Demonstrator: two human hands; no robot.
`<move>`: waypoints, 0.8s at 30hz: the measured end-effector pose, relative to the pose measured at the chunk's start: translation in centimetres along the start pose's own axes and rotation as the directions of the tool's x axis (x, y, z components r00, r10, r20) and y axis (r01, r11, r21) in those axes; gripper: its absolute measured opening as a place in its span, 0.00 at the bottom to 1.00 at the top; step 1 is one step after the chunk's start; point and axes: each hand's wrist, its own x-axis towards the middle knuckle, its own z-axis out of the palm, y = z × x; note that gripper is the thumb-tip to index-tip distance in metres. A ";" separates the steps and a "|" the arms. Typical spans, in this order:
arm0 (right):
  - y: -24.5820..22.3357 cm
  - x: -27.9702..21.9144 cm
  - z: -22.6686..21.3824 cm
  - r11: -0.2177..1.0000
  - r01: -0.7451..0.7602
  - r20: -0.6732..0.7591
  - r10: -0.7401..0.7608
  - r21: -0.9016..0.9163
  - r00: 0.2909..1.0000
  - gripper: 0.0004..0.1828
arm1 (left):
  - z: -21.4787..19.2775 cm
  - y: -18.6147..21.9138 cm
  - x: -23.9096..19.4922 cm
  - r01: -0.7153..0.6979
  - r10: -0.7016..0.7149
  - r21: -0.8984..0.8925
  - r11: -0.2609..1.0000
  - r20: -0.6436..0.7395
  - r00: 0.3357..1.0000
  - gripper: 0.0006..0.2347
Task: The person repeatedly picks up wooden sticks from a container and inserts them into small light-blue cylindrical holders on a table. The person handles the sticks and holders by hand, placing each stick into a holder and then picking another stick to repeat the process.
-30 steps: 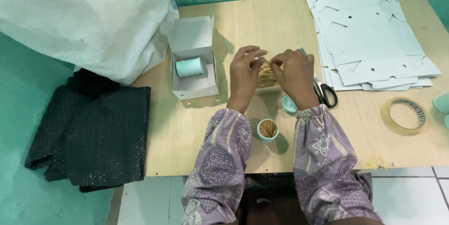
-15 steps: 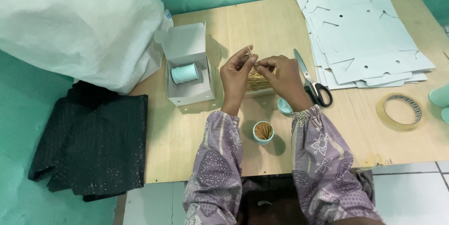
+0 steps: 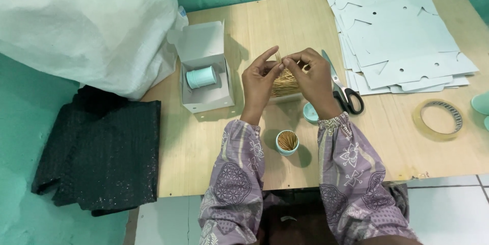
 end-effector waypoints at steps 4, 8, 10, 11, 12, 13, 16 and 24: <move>0.1 0.0 -0.1 0.998 -0.033 -0.023 0.034 0.045 0.999 0.05 | 0.2 -0.1 -0.1 -0.003 0.003 0.004 1.000 0.038 0.999 0.22; 0.4 0.1 0.0 0.998 0.027 -0.009 -0.026 0.051 1.000 0.05 | 0.0 0.0 -0.2 -0.010 0.008 0.029 1.000 0.068 0.998 0.22; -0.2 0.2 -0.3 0.995 0.094 -0.008 -0.094 0.039 0.996 0.08 | 0.1 0.1 -0.3 -0.015 0.012 0.036 0.999 0.075 0.997 0.22; -0.8 0.2 -0.6 0.974 0.225 0.000 -0.225 -0.014 0.974 0.13 | 0.2 -0.1 -0.3 -0.011 0.009 0.025 1.000 0.076 0.997 0.23; -1.5 0.3 -0.9 0.933 0.354 0.015 -0.354 -0.064 0.935 0.20 | 0.2 -0.3 -0.3 -0.010 0.009 0.014 1.000 0.075 0.997 0.23; -1.9 0.4 -1.1 0.932 0.357 0.017 -0.356 -0.063 0.934 0.20 | 0.3 -0.4 -0.2 -0.011 0.010 0.014 1.000 0.073 0.997 0.23; -1.7 0.6 -1.3 0.872 0.455 0.088 -0.446 -0.182 0.891 0.21 | 0.3 -0.6 -0.3 -0.004 0.001 0.036 0.999 0.076 0.997 0.24; 0.8 0.3 -0.3 0.853 0.424 0.156 -0.394 -0.305 0.906 0.19 | -0.1 -0.6 -0.2 -0.022 0.022 0.011 1.000 0.032 0.999 0.24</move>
